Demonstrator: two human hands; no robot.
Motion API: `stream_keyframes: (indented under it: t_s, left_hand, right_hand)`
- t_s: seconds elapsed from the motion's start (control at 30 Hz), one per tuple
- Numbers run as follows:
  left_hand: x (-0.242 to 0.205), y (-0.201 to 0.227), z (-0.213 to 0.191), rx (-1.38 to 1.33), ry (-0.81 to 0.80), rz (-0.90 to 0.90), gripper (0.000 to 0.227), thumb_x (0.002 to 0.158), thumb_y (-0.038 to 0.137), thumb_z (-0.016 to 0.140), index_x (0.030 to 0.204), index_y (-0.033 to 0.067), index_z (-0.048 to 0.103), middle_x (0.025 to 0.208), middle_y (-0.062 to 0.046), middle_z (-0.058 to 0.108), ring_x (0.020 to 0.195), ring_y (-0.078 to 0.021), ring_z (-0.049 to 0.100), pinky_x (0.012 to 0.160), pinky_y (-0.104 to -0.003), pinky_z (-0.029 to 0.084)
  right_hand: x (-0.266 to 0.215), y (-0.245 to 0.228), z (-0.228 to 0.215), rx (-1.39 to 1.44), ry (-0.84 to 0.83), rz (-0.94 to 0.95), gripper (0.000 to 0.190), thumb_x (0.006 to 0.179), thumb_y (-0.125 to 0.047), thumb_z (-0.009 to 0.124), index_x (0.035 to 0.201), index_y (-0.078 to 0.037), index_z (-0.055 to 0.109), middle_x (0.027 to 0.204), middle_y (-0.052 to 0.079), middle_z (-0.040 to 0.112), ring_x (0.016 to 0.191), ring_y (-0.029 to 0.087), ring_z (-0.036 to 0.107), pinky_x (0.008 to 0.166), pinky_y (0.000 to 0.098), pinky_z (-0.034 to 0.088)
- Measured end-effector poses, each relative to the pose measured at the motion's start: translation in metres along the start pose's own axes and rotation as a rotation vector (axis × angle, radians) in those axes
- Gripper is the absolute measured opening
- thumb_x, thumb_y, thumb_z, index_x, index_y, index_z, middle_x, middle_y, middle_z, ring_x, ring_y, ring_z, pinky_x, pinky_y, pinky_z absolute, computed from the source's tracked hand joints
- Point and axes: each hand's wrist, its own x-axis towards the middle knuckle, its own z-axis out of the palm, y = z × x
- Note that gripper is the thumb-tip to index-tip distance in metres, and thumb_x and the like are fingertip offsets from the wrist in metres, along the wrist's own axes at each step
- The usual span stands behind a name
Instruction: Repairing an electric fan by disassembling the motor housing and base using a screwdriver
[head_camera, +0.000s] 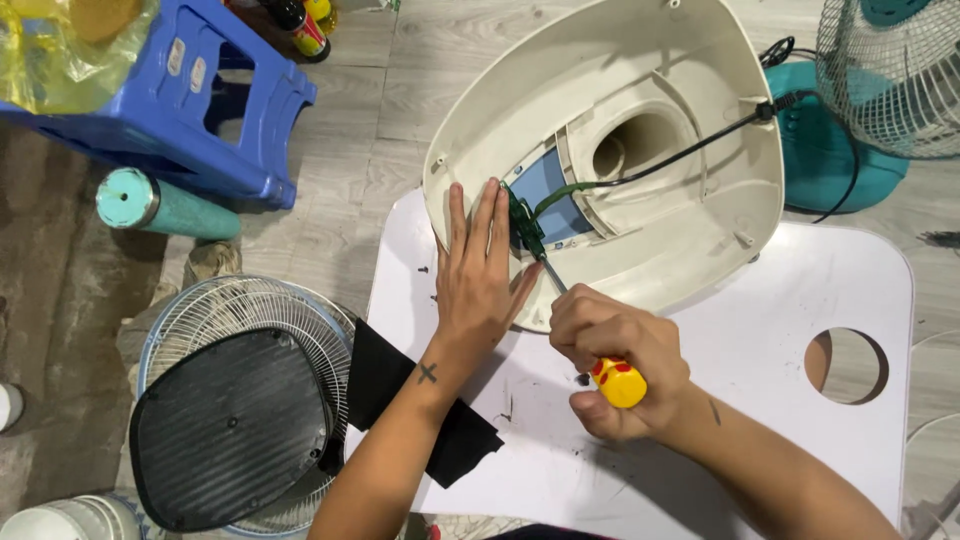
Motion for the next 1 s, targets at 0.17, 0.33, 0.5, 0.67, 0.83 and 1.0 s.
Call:
stream_keyframes:
  t_s: [0.17,0.33,0.5,0.67,0.83,1.0]
  left_hand:
    - [-0.001,-0.003,0.002,-0.035,0.02,0.001,0.087,0.088,0.028,0.078,0.158,0.0006,0.034,0.166,-0.018,0.033,0.156,-0.0472,0.01,0.121,-0.069,0.013]
    - [0.006,-0.008,-0.019,-0.223,0.068,-0.014,0.066,0.084,-0.015,0.057,0.147,0.0059,0.048,0.149,-0.01,0.06,0.152,-0.0382,0.035,0.128,-0.07,0.008]
    - [0.009,-0.036,-0.032,-0.253,0.311,-0.023,0.051,0.083,-0.02,0.053,0.125,0.0076,0.062,0.131,-0.009,0.069,0.138,-0.036,0.053,0.13,-0.063,0.017]
    - [0.018,-0.026,-0.07,-0.394,0.458,-0.061,0.037,0.09,-0.014,0.048,0.123,0.0032,0.057,0.122,-0.014,0.068,0.136,-0.0365,0.054,0.128,-0.056,0.038]
    - [0.019,-0.038,-0.055,-0.584,0.536,-0.117,0.021,0.095,0.001,0.053,0.115,0.0029,0.056,0.119,-0.012,0.059,0.118,-0.0263,0.058,0.114,-0.045,0.052]
    - [0.015,-0.034,-0.047,-0.693,0.41,-0.288,0.051,0.086,-0.008,0.054,0.134,0.0081,0.045,0.137,-0.013,0.047,0.123,-0.0274,0.051,0.105,-0.043,0.053]
  right_hand:
    - [0.004,0.001,-0.028,0.161,0.139,0.048,0.04,0.097,-0.044,0.061,0.083,-0.006,0.054,0.07,0.008,0.055,0.062,0.024,0.05,0.064,0.0403,0.048]
    - [0.006,-0.039,-0.097,0.042,0.209,0.128,0.028,0.118,-0.062,0.039,0.11,-0.035,0.038,0.078,-0.009,0.038,0.056,0.005,0.032,0.053,0.0242,0.035]
    - [-0.101,-0.005,-0.216,-0.107,0.048,0.337,0.021,0.079,-0.043,0.056,0.076,-0.034,0.038,0.064,-0.015,0.033,0.047,-0.003,0.035,0.044,0.0114,0.036]
    - [-0.124,-0.018,-0.216,0.543,0.221,0.576,0.023,0.082,-0.03,0.089,0.096,-0.024,0.072,0.083,-0.015,0.07,0.062,-0.004,0.071,0.049,0.0109,0.06]
    - [-0.064,-0.056,-0.117,-0.5,0.326,0.88,0.017,0.103,0.015,0.047,0.119,0.013,0.052,0.076,0.018,0.052,0.048,0.022,0.048,0.039,0.0297,0.042]
    - [-0.071,-0.038,-0.11,-0.698,0.106,1.055,0.022,0.098,0.004,0.055,0.119,0.008,0.061,0.07,0.018,0.067,0.05,0.025,0.062,0.044,0.033,0.049]
